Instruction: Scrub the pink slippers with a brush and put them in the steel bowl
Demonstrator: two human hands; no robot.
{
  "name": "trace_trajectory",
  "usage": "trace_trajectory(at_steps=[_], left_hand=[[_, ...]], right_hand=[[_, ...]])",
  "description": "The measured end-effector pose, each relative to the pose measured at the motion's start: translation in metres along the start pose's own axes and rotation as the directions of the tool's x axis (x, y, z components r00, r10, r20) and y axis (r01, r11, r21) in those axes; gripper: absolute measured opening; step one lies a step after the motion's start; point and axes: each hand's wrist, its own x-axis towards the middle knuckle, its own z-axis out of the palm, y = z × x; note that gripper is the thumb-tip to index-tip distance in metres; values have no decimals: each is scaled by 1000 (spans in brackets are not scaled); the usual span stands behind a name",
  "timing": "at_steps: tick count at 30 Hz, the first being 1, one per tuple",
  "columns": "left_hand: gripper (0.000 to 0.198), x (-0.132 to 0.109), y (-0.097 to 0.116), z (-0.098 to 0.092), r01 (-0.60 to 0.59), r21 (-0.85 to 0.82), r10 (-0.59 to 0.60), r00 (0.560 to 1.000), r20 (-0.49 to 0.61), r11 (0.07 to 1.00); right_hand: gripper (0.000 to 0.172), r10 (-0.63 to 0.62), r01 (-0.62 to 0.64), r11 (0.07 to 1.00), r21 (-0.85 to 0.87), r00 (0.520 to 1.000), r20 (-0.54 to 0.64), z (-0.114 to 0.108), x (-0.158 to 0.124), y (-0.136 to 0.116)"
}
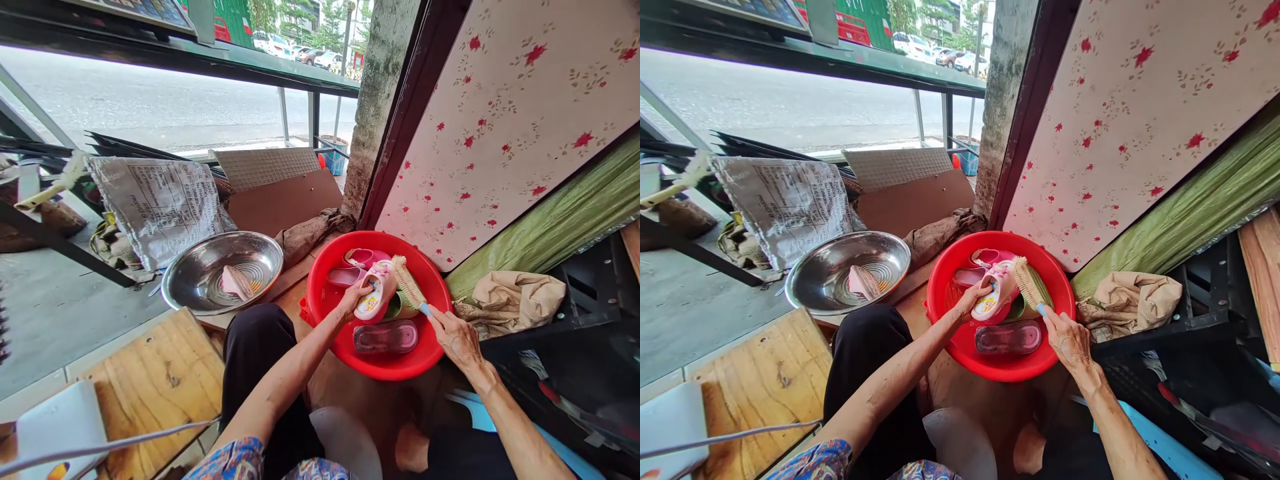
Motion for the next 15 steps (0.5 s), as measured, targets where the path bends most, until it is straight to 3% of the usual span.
trace_trajectory(at_steps=[5,11,15], left_hand=[[57,3,6,-3,-34,61,34,999,-6,998],[58,-19,-9,13,-22,297,-41,978,204,954],[61,-29,-11,16,-40,390,-49,975,215,920]], right_hand=[[47,-18,19,1000,23,999,-39,2,-24,4],[43,-49,51,990,-133,999,19,-9,25,7],[44,-115,128,982,-141,989,93,-6,51,-3]])
